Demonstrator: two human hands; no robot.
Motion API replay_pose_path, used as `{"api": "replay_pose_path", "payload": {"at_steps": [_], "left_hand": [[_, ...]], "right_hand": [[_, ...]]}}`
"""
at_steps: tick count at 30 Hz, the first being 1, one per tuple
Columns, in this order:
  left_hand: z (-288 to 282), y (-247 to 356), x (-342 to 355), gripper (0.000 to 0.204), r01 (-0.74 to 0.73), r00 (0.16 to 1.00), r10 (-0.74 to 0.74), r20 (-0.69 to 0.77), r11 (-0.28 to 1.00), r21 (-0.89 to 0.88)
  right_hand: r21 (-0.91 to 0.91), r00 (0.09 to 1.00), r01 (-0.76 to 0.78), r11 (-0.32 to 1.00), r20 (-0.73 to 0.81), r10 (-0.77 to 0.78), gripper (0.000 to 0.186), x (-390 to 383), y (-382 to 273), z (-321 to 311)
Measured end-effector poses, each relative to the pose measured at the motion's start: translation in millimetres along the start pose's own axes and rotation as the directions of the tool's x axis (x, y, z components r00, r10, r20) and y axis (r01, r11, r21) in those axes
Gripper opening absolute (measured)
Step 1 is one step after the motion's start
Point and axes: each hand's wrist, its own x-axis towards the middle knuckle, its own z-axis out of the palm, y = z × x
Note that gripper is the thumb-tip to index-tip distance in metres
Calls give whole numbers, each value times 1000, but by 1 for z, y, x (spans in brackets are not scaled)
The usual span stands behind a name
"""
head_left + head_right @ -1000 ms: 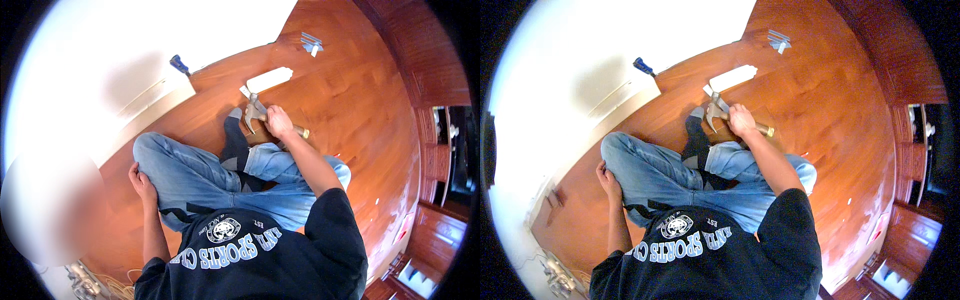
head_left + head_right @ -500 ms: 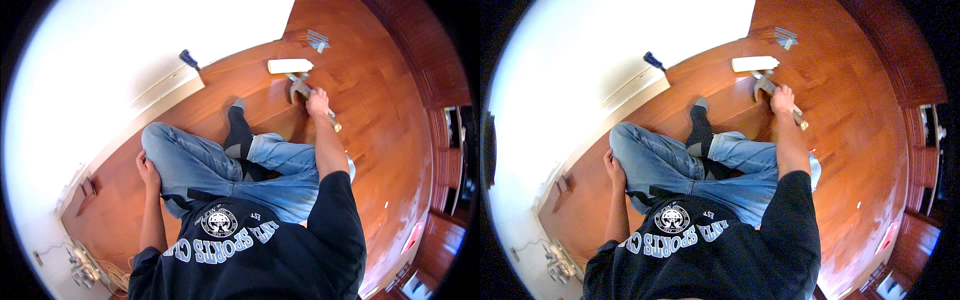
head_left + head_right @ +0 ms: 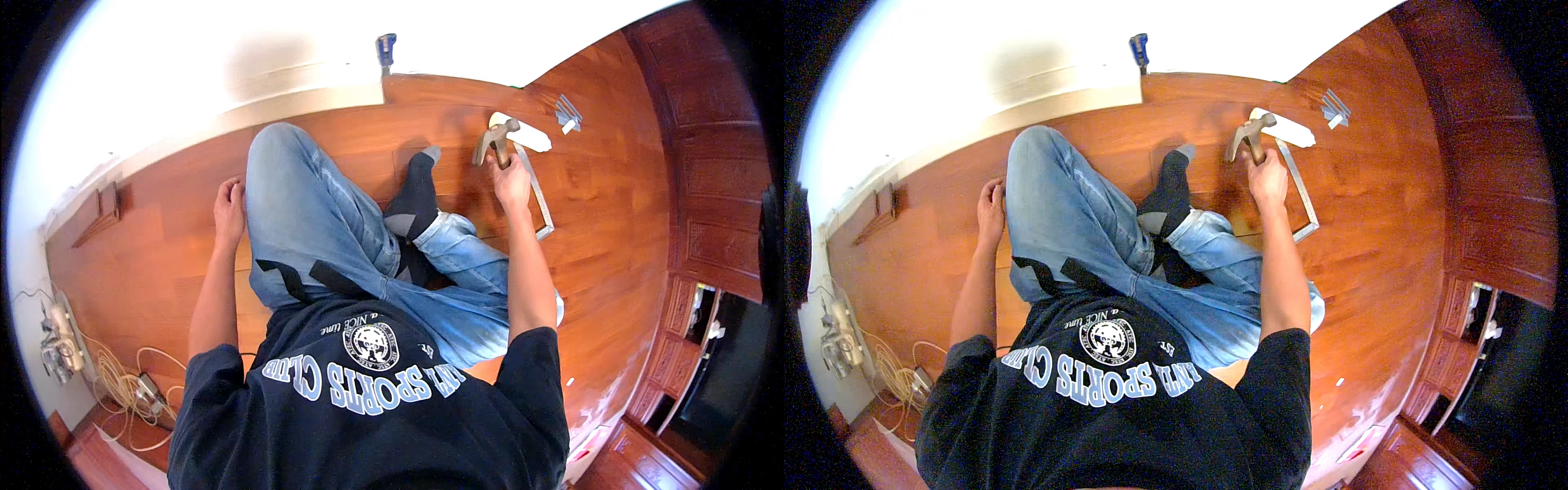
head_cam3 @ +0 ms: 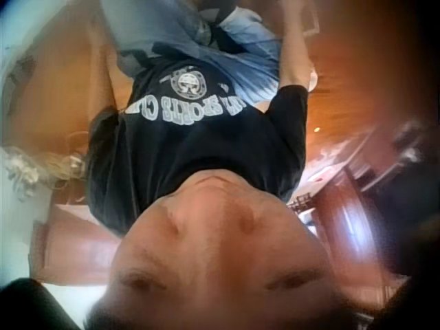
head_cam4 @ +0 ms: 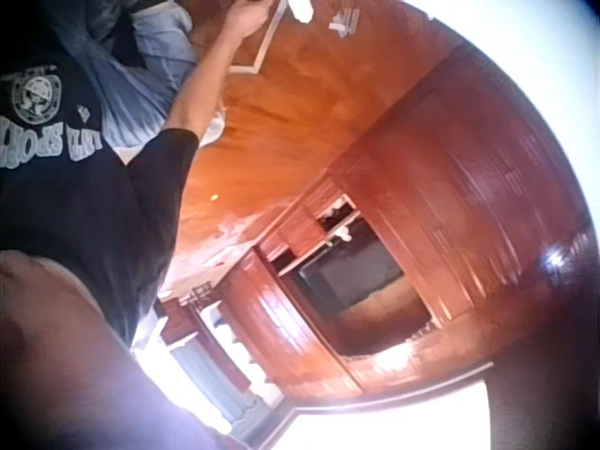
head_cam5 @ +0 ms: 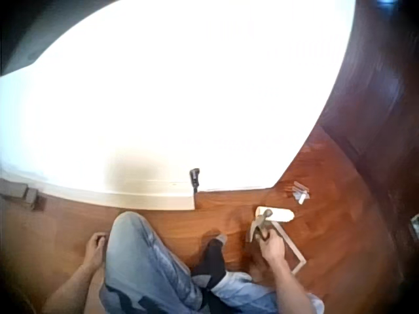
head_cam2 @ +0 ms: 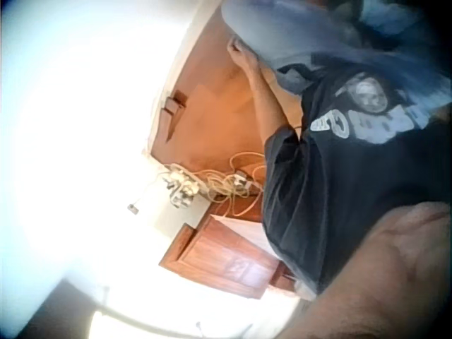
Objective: The person sits on the floor and installs a white baseboard along a wall. They use a hammer to drive nails into the baseboard, a utility knife to trim the end, and a square ruler to measure and mark the trim line.
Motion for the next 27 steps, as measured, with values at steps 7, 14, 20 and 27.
{"api": "replay_pose_path", "payload": {"at_steps": [7, 14, 20, 27], "left_hand": [[-50, -160, -34, 25, 57, 955, 55, -293, 930, 362], [-60, -137, -42, 16, -54, 975, 166, -151, 827, 559], [-75, -141, -36, 13, -30, 973, 146, -181, 851, 525], [-60, -141, -45, 15, 26, 965, 108, -239, 869, 495]], "right_hand": [[-156, 996, 53, 986, 82, -40, 63, 69, -42, 44], [-171, 997, -80, 982, -19, 77, 73, 92, -42, 110], [-195, 990, -118, 974, -98, 100, 72, 90, -59, 121], [-339, 995, -89, 937, -80, 66, 69, 99, -74, 109]]}}
